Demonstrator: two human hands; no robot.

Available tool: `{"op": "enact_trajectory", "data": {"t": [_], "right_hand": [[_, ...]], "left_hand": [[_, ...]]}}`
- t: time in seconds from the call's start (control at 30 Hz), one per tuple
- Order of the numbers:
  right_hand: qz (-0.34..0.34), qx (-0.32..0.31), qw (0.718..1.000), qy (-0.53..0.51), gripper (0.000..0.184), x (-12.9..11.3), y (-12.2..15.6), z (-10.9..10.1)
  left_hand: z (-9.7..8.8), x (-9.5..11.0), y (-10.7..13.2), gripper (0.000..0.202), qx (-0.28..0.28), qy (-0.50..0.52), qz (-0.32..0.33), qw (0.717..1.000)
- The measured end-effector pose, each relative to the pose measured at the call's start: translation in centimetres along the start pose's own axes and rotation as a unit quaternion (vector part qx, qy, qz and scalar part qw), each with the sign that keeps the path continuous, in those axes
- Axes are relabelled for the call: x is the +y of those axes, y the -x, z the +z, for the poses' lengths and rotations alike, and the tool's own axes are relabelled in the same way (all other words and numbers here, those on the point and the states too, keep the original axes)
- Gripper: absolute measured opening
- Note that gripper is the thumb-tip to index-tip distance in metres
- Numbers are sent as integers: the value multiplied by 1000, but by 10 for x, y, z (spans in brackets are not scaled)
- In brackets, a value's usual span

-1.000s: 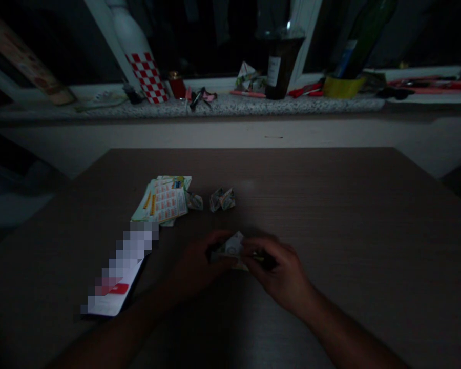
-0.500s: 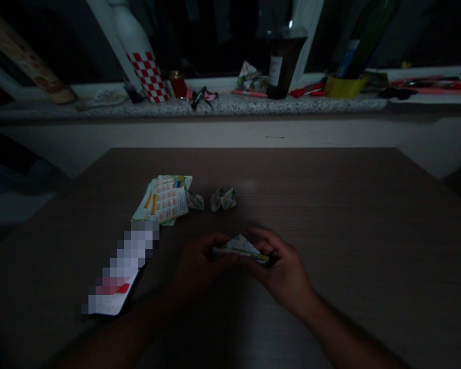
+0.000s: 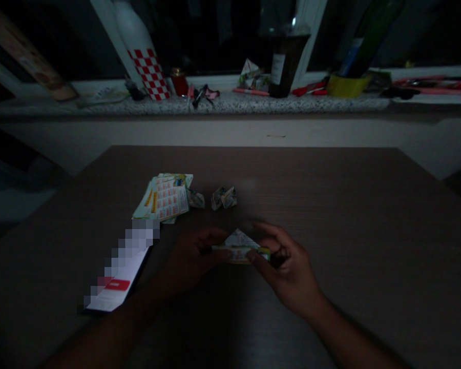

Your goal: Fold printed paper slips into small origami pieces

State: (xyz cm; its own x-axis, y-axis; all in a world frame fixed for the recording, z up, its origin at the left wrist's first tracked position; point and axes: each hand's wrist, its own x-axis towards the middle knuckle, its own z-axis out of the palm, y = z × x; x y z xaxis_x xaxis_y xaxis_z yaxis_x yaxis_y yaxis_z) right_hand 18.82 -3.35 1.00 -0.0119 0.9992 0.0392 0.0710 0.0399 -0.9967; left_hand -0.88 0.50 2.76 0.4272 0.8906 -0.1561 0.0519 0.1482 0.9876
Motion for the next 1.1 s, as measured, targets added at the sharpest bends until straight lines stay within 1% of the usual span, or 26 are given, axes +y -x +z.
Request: {"op": "enact_trajectory", "data": {"t": [0.07,0.17,0.27,0.33,0.43,0.53,0.63,0.7,0.8,0.93,1.1], "right_hand": [[10,-12,1000,-18,40,0,0,0],[7,-24,1000,-10,41,1,1,1],[-16,-42,999,13,43,3,1,3],[-36,-37,998,30,42,4,1,3],[-82,7,994,70,39,7,0,0],[-153,64,980,113,36,10,0,-2],[-194,91,966,145,26,9,0,-3],[-206,96,959,167,17,8,0,-3],[-226,76,952,191,10,5,-2,-4],[-229,82,949,199,12,1,-5,-3],[-226,80,953,187,15,-3,-6,0]], "left_hand": [[-4,0,0,26,-12,-6,5,1000],[-4,0,1,27,6,-49,11,999],[0,0,2,25,34,-118,-17,992],[2,0,2,24,39,-144,-44,988],[2,0,1,25,35,-131,-60,989],[-1,1,1,25,33,-107,-59,992],[-3,1,2,29,31,-110,-60,992],[-2,1,2,33,25,-108,-62,992],[0,-1,3,35,18,-105,-61,993],[2,1,3,32,20,-113,-43,992],[3,3,4,27,26,-99,-31,994]]}}
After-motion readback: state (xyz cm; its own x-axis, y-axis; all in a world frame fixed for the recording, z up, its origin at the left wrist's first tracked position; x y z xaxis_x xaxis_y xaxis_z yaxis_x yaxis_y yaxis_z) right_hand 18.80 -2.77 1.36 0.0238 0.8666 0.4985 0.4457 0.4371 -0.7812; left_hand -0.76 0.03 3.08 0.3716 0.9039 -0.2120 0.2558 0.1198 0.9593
